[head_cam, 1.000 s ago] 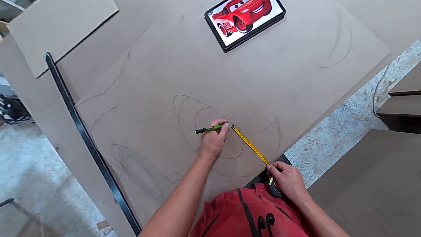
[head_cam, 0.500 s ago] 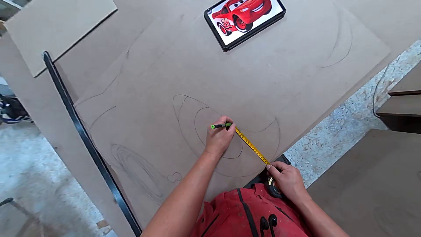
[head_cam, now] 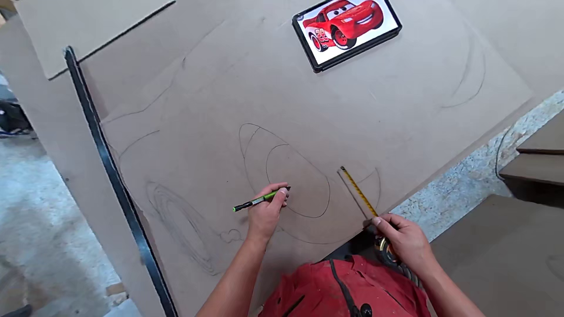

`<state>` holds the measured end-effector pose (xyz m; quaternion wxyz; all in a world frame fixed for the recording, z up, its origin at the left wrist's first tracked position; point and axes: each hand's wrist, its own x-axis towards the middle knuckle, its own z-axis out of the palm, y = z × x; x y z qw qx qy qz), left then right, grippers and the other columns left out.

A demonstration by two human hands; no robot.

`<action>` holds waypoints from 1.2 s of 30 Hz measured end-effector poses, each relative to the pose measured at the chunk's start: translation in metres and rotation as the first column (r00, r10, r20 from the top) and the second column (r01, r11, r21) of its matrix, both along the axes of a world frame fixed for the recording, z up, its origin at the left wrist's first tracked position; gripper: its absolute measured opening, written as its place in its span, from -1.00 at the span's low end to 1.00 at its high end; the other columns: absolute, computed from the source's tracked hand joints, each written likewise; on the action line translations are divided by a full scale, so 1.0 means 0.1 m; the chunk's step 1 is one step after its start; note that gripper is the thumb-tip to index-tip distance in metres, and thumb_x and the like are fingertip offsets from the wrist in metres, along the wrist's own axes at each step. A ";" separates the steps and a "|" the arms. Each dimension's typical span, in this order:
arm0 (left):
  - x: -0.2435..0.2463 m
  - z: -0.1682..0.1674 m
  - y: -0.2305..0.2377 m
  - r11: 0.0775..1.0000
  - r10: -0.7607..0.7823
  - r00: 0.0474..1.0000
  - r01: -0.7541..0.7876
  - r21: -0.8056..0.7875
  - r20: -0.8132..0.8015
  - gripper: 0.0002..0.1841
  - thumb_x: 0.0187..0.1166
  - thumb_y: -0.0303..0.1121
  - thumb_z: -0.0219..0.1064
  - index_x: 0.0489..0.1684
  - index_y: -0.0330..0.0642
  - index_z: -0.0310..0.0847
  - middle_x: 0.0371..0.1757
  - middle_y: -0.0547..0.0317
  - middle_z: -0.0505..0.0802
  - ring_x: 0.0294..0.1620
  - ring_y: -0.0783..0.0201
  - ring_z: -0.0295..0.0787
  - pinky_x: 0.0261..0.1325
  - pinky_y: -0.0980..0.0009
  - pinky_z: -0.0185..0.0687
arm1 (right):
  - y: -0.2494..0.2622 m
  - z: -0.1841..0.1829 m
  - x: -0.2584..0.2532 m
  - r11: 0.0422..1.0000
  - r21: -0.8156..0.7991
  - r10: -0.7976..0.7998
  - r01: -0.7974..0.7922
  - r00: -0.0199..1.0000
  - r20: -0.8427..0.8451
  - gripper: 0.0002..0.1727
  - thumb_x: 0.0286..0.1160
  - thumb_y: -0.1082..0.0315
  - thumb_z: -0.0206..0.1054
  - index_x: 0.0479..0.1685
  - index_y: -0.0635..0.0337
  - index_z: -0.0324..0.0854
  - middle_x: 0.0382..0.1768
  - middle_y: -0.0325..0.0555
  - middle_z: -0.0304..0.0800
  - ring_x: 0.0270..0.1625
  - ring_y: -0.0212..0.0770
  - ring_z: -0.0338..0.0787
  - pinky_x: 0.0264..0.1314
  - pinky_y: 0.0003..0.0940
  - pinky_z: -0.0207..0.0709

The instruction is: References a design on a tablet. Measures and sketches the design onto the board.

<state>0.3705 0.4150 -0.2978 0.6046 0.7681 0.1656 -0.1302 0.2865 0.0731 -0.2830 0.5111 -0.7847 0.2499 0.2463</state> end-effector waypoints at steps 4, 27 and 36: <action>-0.02 -0.07 -0.09 0.994 0.104 0.995 -0.104 0.040 0.004 -0.83 0.65 -0.32 0.39 0.07 -0.01 0.84 -0.30 0.18 0.90 -0.43 0.27 0.79 -0.38 0.36 0.74 | -0.17 0.12 0.64 0.997 -0.048 0.068 -0.064 0.993 0.097 -0.70 0.64 -0.02 0.33 -0.25 -0.11 0.88 -0.44 -0.28 0.90 -0.40 -0.23 0.85 -0.34 -0.18 0.76; 0.45 -0.31 -1.83 0.435 0.803 0.443 -0.893 0.117 0.399 -0.91 0.50 -0.36 0.44 -0.14 0.01 0.75 -0.18 0.21 0.90 -0.44 0.31 0.85 -0.45 0.43 0.85 | 1.95 -0.59 3.99 0.551 0.215 0.358 -0.806 0.461 0.812 -0.74 0.85 0.22 0.14 0.08 0.18 0.67 -0.27 -0.33 0.82 -0.22 -0.42 0.83 -0.12 -0.47 0.76; 0.49 -0.39 -1.88 0.384 0.749 0.450 -0.893 0.234 0.487 -0.93 0.51 -0.33 0.47 -0.18 0.03 0.75 -0.23 0.32 0.91 -0.43 0.42 0.85 -0.47 0.53 0.83 | 2.04 -0.61 3.92 0.557 0.215 0.358 -0.802 0.466 0.809 -0.79 0.82 0.23 0.18 0.01 0.13 0.68 -0.31 -0.38 0.81 -0.24 -0.43 0.84 -0.14 -0.47 0.76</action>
